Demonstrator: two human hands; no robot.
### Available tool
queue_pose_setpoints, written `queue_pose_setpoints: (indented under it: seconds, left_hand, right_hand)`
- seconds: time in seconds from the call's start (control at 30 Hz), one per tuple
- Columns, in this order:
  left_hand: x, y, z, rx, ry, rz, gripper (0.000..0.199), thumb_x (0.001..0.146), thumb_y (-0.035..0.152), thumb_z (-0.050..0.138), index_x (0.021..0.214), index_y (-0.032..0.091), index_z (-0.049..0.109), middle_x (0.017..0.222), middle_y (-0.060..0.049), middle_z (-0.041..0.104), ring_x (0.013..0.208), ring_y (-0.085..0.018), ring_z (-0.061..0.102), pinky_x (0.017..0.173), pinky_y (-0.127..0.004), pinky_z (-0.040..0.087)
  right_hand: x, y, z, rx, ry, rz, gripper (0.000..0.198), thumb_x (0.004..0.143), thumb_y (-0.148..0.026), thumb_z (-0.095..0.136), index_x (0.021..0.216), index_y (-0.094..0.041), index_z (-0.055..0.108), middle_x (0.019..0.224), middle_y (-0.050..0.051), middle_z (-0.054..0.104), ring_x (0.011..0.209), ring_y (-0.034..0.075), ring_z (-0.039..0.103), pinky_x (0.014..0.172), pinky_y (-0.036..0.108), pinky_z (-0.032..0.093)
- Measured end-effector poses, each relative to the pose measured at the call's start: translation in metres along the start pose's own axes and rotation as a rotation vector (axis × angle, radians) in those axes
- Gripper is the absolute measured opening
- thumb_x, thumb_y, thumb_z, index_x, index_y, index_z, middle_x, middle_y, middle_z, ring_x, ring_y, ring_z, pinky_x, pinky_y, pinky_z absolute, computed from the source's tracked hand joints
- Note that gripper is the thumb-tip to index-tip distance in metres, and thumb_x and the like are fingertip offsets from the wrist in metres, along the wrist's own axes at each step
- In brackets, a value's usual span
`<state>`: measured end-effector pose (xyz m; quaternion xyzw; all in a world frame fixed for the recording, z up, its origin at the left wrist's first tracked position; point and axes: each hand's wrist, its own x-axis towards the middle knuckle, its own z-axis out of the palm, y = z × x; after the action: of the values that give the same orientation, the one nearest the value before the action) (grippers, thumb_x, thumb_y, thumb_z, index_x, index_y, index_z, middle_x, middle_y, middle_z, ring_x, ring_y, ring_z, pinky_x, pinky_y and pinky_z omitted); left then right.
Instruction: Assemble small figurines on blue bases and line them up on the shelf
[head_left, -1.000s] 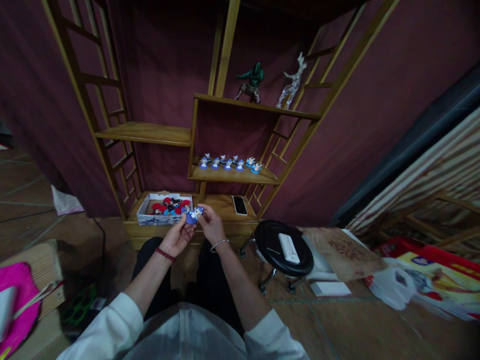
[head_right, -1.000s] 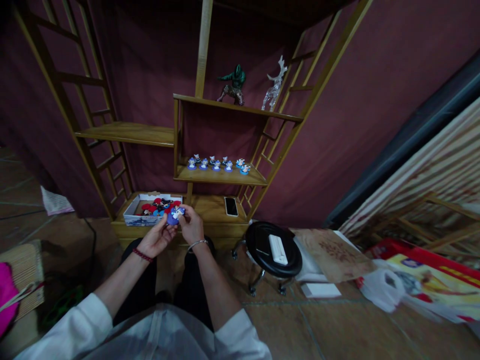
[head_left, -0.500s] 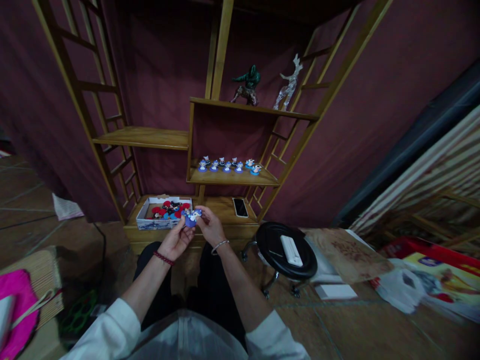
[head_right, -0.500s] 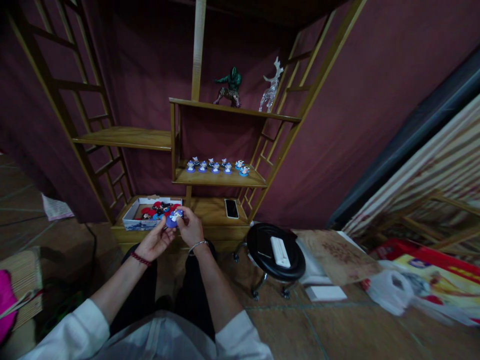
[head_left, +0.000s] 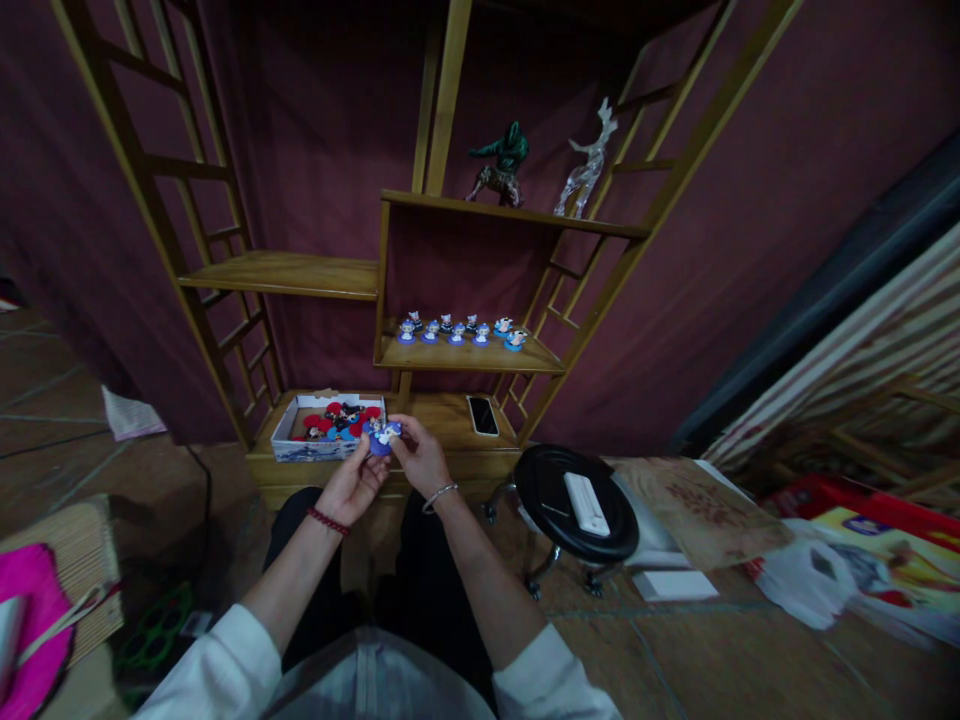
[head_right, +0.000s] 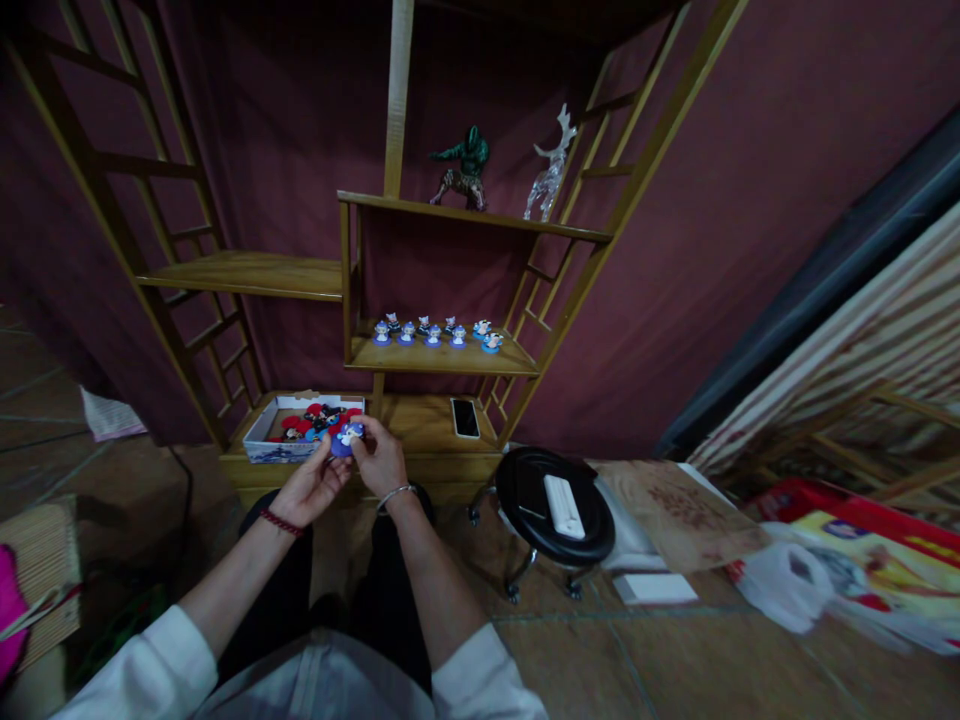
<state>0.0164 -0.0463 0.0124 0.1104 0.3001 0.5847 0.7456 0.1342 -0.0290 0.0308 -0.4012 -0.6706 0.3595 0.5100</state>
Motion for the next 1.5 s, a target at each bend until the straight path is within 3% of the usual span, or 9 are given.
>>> queue_pose_setpoints:
  seconds: [0.3,1.0,1.5]
  left_hand:
    - [-0.005,0.003,0.005,-0.09,-0.025,0.006,0.018,0.081,0.026,0.049,0.087,0.012,0.057,0.072,-0.004,0.062,0.056,-0.009,0.057,0.05,-0.018,0.049]
    - [-0.008,0.005,0.001,-0.111,-0.076,-0.017,0.018,0.079,0.029,0.052,0.082,0.012,0.057,0.065,-0.002,0.059,0.052,-0.008,0.054,0.047,-0.018,0.046]
    - [-0.006,0.003,0.004,-0.109,-0.046,-0.037,0.019,0.08,0.029,0.049,0.081,0.012,0.057,0.068,-0.004,0.058,0.054,-0.008,0.053,0.048,-0.017,0.046]
  right_hand:
    - [0.003,-0.001,0.001,-0.008,-0.025,-0.004,0.029,0.076,-0.024,0.049,0.104,-0.022,0.053,0.094,0.0,0.061,0.081,0.012,0.058,0.076,0.026,0.047]
    - [0.007,-0.01,-0.008,0.04,-0.217,-0.061,0.03,0.075,-0.022,0.051,0.106,-0.022,0.053,0.102,0.001,0.06,0.091,0.013,0.057,0.084,0.028,0.045]
    - [0.014,-0.003,-0.014,-0.093,-0.203,-0.057,0.03,0.075,-0.027,0.054,0.105,-0.024,0.054,0.094,0.0,0.062,0.082,0.013,0.059,0.078,0.027,0.047]
